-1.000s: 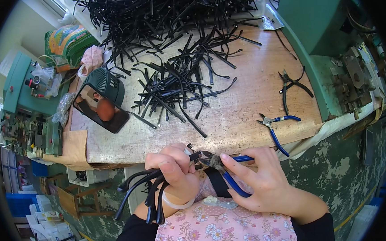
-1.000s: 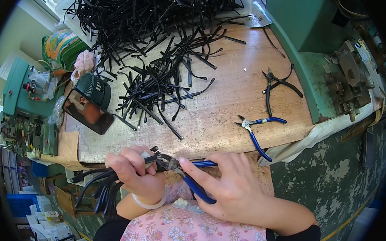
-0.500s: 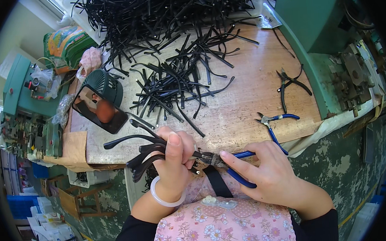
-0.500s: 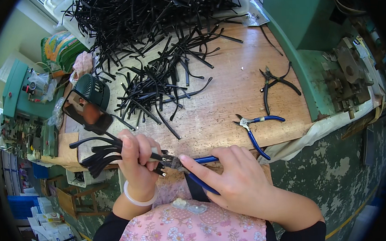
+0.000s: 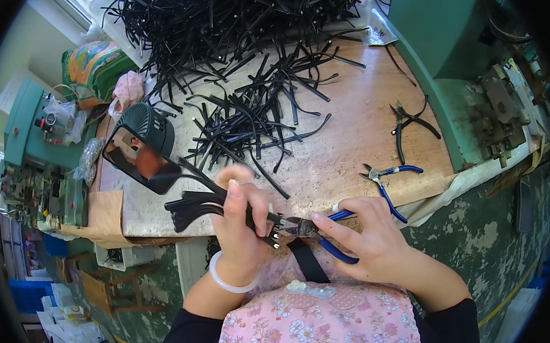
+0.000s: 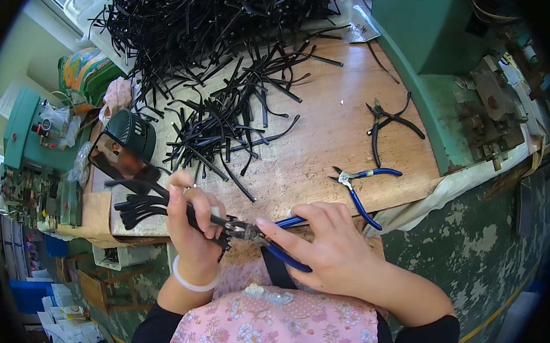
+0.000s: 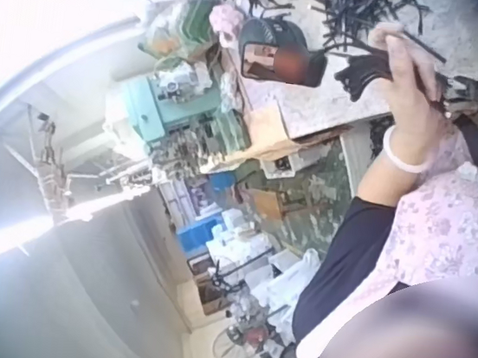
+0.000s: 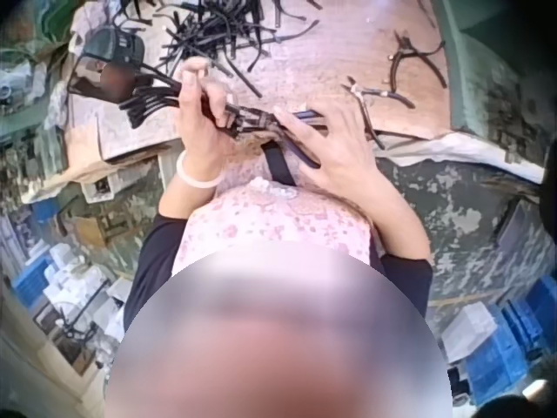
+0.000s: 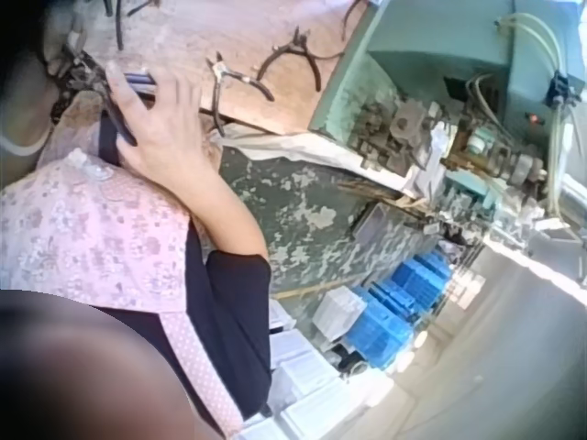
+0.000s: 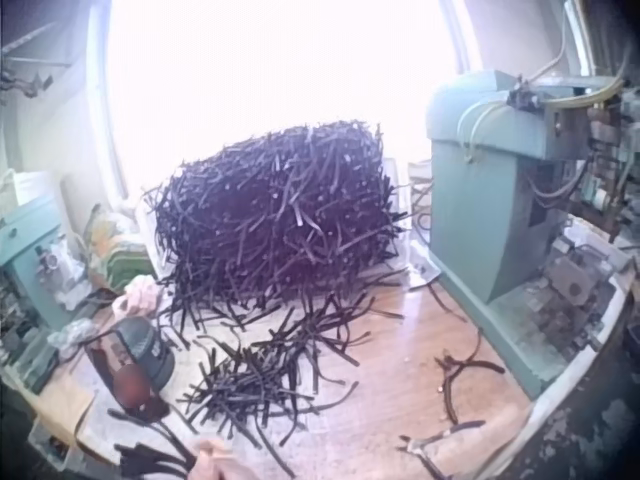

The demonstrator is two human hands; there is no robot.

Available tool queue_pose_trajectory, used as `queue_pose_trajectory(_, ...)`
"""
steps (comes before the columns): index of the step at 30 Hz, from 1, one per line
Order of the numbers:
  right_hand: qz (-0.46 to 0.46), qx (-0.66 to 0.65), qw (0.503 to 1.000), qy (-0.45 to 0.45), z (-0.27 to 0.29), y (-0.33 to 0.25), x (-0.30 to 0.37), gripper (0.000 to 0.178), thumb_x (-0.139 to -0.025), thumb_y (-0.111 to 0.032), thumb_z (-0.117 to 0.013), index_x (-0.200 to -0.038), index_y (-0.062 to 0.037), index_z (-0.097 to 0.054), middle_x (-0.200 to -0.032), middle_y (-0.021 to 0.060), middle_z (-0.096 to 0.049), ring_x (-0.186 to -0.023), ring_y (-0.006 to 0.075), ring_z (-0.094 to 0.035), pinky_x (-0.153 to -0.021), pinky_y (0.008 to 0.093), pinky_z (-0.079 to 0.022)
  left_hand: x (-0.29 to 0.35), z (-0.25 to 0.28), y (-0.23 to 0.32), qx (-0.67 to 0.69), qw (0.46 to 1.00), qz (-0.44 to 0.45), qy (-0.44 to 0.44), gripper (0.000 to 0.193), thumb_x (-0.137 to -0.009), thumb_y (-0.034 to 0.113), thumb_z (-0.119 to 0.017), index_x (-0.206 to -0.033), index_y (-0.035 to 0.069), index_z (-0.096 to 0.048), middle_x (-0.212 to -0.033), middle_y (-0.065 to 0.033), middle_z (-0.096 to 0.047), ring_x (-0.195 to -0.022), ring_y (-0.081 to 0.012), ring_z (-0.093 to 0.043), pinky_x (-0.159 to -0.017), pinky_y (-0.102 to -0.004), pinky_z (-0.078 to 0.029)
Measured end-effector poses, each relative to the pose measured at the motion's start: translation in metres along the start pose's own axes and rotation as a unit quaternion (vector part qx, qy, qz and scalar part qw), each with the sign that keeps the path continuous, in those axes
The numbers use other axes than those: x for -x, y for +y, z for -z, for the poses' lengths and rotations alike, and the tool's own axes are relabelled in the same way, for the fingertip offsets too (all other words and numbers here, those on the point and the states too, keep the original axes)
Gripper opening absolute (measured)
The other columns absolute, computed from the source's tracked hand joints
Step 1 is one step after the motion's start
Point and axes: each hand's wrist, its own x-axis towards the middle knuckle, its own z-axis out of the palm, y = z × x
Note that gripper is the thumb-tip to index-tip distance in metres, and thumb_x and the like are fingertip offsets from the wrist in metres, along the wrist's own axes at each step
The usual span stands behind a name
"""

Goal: The person repeatedly picks up black cables from a pile on the table and uses pliers to cut them into shorter pieces. The cut pieces are placed back onto the table. The task is performed continuously throughout the clip.

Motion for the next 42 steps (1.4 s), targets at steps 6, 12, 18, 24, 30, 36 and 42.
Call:
queue_pose_trajectory(6,-0.042,-0.046,0.998,-0.006,-0.002,0.002,0.011,0.064,-0.074,-0.021,-0.074,-0.136,-0.0181,-0.055,-0.11,0.0165,-0.05,-0.098,0.0337,-0.051,-0.087,0.0429,-0.042,-0.048,0.035,-0.008,-0.3,0.944,-0.042,-0.127,0.028,-0.097,0.008,-0.052,-0.124,0.003,-0.058,-0.098,-0.01,-0.067,-0.082,-0.0195,-0.066,-0.08,-0.0334,-0.052)
queue_pose_trajectory(12,-0.044,-0.041,0.998,-0.021,0.005,-0.005,0.01,0.063,-0.077,-0.022,-0.074,-0.136,-0.0174,-0.054,-0.111,0.0168,-0.05,-0.099,0.0337,-0.05,-0.088,0.0437,-0.042,-0.126,0.023,-0.035,-0.794,0.505,-0.245,-0.235,0.034,-0.074,-0.001,-0.062,-0.106,0.01,-0.066,-0.097,-0.0085,-0.06,-0.077,-0.0257,-0.066,-0.067,-0.0329,-0.053)
queue_pose_trajectory(18,-0.058,-0.048,0.997,-0.019,0.0,0.004,0.021,0.067,-0.073,-0.019,-0.075,-0.137,-0.0166,-0.053,-0.114,0.0166,-0.049,-0.1,0.0337,-0.051,-0.088,0.0429,-0.043,-0.15,0.031,-0.037,-0.736,0.532,-0.297,-0.295,0.025,-0.072,0.002,-0.064,-0.096,0.009,-0.06,-0.09,-0.0068,-0.063,-0.074,-0.0262,-0.066,-0.064,-0.0359,-0.053)
queue_pose_trajectory(24,-0.051,-0.073,0.996,-0.032,0.0,0.003,0.015,0.069,-0.075,-0.022,-0.074,-0.14,-0.0168,-0.051,-0.117,0.0178,-0.048,-0.102,0.0351,-0.05,-0.091,0.0433,-0.043,-0.127,0.04,-0.024,-0.433,0.86,-0.202,-0.178,0.031,-0.089,0.004,-0.062,-0.117,0.008,-0.049,-0.088,-0.0093,-0.067,-0.075,-0.0212,-0.067,-0.062,-0.0307,-0.051)
queue_pose_trajectory(30,-0.078,-0.12,0.99,-0.012,-0.002,0.006,0.019,0.071,-0.073,-0.02,-0.075,-0.14,-0.0161,-0.051,-0.118,0.0174,-0.049,-0.101,0.0348,-0.052,-0.09,0.043,-0.044,-0.051,0.079,-0.012,-0.258,0.92,-0.195,-0.223,0.018,-0.095,0.014,-0.062,-0.109,0.004,-0.056,-0.087,-0.0048,-0.062,-0.067,-0.0095,-0.055,-0.059,-0.023,-0.045)
queue_pose_trajectory(36,-0.082,-0.128,0.988,-0.009,-0.009,0.002,0.017,0.068,-0.072,-0.019,-0.076,-0.137,-0.0156,-0.054,-0.117,0.0167,-0.05,-0.099,0.0334,-0.053,-0.089,0.0422,-0.044,-0.018,0.063,-0.038,-0.305,0.948,0.068,-0.05,0.022,-0.094,0.022,-0.062,-0.085,0.004,-0.054,-0.065,-0.0028,-0.056,-0.051,-0.0083,-0.049,-0.048,-0.0215,-0.039)
queue_pose_trajectory(42,-0.035,-0.027,0.999,-0.007,-0.006,0.001,0.007,0.065,-0.072,-0.02,-0.076,-0.134,-0.019,-0.057,-0.114,0.014,-0.052,-0.1,0.031,-0.052,-0.086,0.0418,-0.042,-0.025,0.026,-0.007,-0.101,0.977,0.157,-0.101,0.041,-0.099,0.034,-0.049,-0.065,0.014,-0.036,-0.047,0.0018,-0.035,-0.036,-0.0074,-0.027,-0.035,-0.0228,-0.026)
